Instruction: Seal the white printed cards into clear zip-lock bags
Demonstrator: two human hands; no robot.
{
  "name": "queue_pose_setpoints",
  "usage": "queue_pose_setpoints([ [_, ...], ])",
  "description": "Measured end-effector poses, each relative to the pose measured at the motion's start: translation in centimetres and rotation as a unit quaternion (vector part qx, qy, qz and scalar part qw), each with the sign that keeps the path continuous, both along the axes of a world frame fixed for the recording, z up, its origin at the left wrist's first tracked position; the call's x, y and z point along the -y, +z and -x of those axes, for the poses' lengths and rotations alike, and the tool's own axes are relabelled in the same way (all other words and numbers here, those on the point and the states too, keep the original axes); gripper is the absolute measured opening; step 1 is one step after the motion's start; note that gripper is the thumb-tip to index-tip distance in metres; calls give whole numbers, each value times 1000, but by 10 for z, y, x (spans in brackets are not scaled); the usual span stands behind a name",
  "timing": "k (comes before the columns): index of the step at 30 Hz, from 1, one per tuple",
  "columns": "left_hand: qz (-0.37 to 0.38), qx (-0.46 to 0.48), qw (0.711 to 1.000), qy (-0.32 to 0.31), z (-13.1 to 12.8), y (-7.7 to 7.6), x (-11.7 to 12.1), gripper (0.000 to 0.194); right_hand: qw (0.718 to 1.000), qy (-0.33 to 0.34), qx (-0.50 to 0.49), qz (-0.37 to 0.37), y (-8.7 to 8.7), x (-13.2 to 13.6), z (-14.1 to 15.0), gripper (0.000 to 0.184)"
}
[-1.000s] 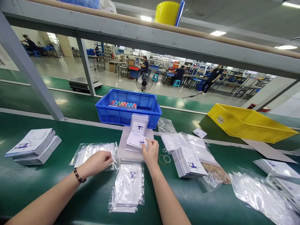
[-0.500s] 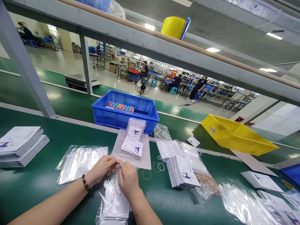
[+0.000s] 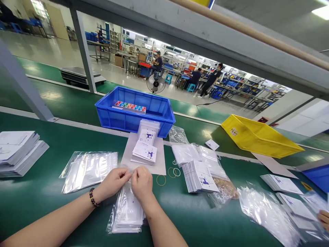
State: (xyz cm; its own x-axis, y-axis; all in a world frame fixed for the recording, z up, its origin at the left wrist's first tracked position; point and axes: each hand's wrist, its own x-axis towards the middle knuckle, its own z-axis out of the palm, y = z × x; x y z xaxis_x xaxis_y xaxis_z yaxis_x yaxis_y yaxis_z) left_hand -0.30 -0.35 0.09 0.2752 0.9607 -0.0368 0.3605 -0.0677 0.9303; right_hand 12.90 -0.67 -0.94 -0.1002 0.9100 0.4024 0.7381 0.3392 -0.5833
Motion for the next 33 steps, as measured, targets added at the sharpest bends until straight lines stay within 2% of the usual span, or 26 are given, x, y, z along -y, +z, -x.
queue_pose_setpoints([
  [2, 21, 14, 1000, 3, 1, 2, -2, 32, 999, -14, 22, -41, 0, 0, -1, 26],
  [5, 88, 53, 994, 44, 6, 5, -8, 34, 994, 51, 51, -86, 2, 3, -2, 22],
  [7, 122, 63, 989, 60, 13, 9, -11, 35, 989, 100, 69, -85, 4, 4, -3, 21],
  [8, 105, 58, 991, 64, 17, 11, -12, 34, 988, 119, 68, -73, 5, 4, -3, 20],
  [10, -10, 26, 998, 55, 24, 16, -13, 30, 987, 152, 32, -34, 8, 3, -6, 24],
  [12, -156, -26, 987, -3, 31, 21, -11, 21, 984, 177, -26, 21, 15, 1, -11, 23],
  [13, -199, -53, 977, -50, 33, 24, -10, 18, 979, 189, -48, 56, 19, 1, -15, 22],
  [15, -209, -110, 962, -136, 37, 29, -9, 12, 965, 214, -62, 136, 29, 1, -24, 20],
  [16, -192, -133, 960, -156, 38, 30, -9, 10, 957, 226, -57, 172, 34, 1, -28, 20],
  [18, -148, -160, 964, -153, 40, 32, -9, 12, 947, 241, -46, 210, 41, 0, -36, 22],
  [20, -100, -152, 973, -143, 40, 32, -10, 16, 961, 212, -45, 173, 42, -5, -41, 17],
  [22, -48, -119, 980, -150, 39, 29, -11, 20, 984, 135, -43, 104, 33, -16, -44, 14],
  [23, -23, -99, 983, -156, 37, 28, -11, 22, 993, 85, -38, 80, 26, -22, -45, 22],
  [25, 16, -59, 985, -163, 35, 25, -10, 24, 996, -1, -36, 79, 9, -36, -48, 34],
  [27, 37, -25, 985, -165, 32, 22, -9, 22, 989, -61, -86, 105, -9, -48, -53, 38],
  [29, 50, -4, 985, -165, 30, 20, -9, 17, 972, -94, -177, 119, -23, -57, -60, 38],
  [33, 60, -7, 985, -164, 25, 16, -7, 11, 945, -123, -281, 114, -30, -61, -69, 42],
])
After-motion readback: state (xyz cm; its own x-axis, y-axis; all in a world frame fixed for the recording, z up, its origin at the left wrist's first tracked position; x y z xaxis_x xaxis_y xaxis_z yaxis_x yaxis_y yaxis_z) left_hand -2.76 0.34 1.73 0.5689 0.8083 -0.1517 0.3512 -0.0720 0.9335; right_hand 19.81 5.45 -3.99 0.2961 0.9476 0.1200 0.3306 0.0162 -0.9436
